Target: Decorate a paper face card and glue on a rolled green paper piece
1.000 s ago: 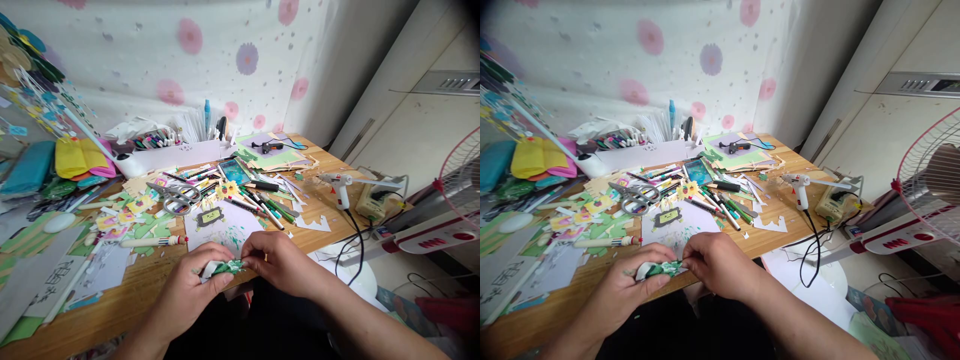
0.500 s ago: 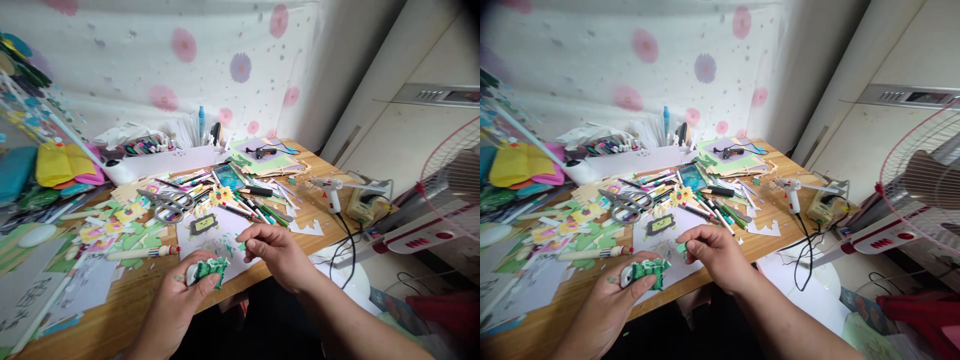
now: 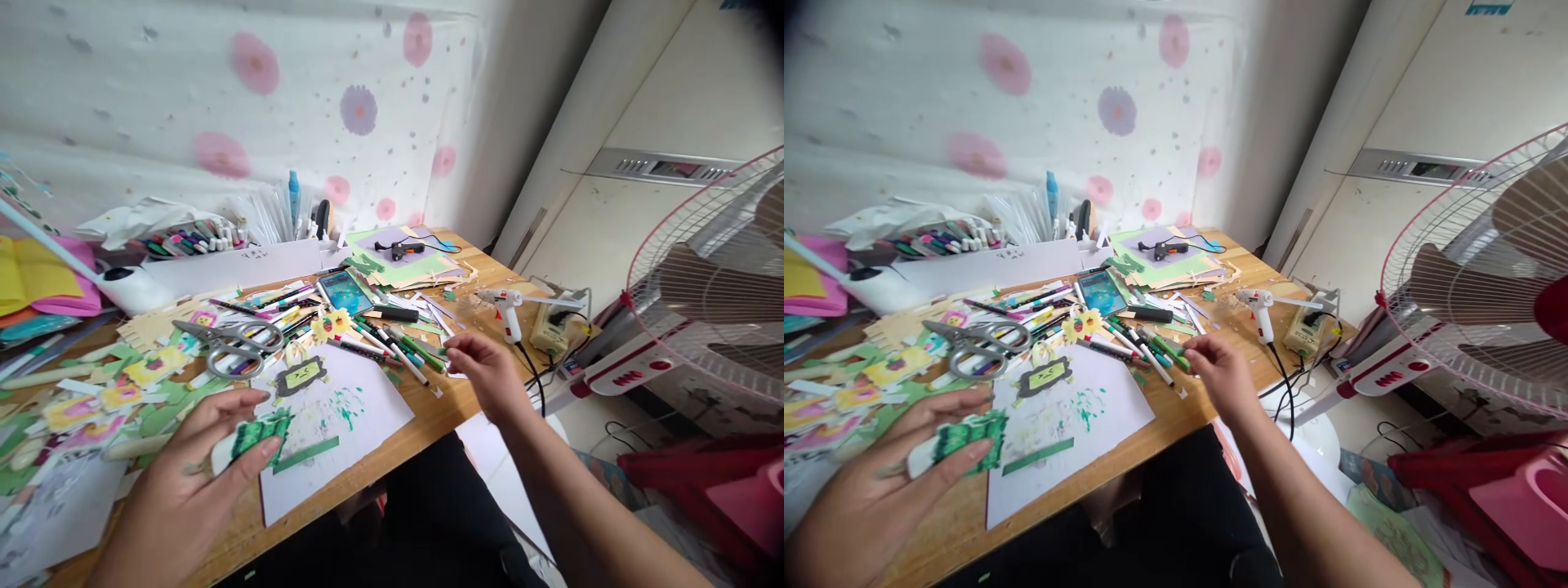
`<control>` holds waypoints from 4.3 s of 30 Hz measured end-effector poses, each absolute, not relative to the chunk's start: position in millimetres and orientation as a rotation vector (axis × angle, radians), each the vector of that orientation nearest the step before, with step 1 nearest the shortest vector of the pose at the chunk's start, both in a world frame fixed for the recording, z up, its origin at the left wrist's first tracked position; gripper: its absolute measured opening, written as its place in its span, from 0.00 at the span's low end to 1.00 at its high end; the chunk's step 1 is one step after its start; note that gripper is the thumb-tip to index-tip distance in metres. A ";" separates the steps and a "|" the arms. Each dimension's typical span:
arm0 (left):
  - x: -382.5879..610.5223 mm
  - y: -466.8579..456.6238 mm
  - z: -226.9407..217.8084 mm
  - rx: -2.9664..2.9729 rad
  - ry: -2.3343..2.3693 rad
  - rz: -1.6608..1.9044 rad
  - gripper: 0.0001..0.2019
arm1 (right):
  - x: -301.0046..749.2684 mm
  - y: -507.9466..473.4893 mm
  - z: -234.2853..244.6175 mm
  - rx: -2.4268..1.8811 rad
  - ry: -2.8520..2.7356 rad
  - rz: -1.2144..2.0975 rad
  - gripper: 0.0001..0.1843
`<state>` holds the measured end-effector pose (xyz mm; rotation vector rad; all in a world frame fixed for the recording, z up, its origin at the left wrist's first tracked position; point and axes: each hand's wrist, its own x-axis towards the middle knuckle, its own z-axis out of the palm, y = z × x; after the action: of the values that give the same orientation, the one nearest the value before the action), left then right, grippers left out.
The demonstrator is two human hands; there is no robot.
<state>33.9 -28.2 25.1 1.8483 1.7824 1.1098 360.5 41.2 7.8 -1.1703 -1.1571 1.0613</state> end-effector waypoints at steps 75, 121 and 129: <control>92.4 -65.7 32.7 2.034 1.235 1.263 0.14 | 302.6 -23.0 57.4 -0.541 -1.803 0.900 0.07; 101.5 -68.3 12.9 1.211 1.156 1.099 0.08 | 274.8 -20.8 42.9 -0.889 -1.482 1.621 0.16; 101.0 -69.7 15.8 1.117 1.057 1.149 0.07 | 282.4 -25.3 38.1 -0.754 -1.382 1.626 0.08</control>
<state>101.0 -69.7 15.8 1.1167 1.0567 1.1495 282.4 -25.3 38.1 -0.7538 -1.3819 1.6263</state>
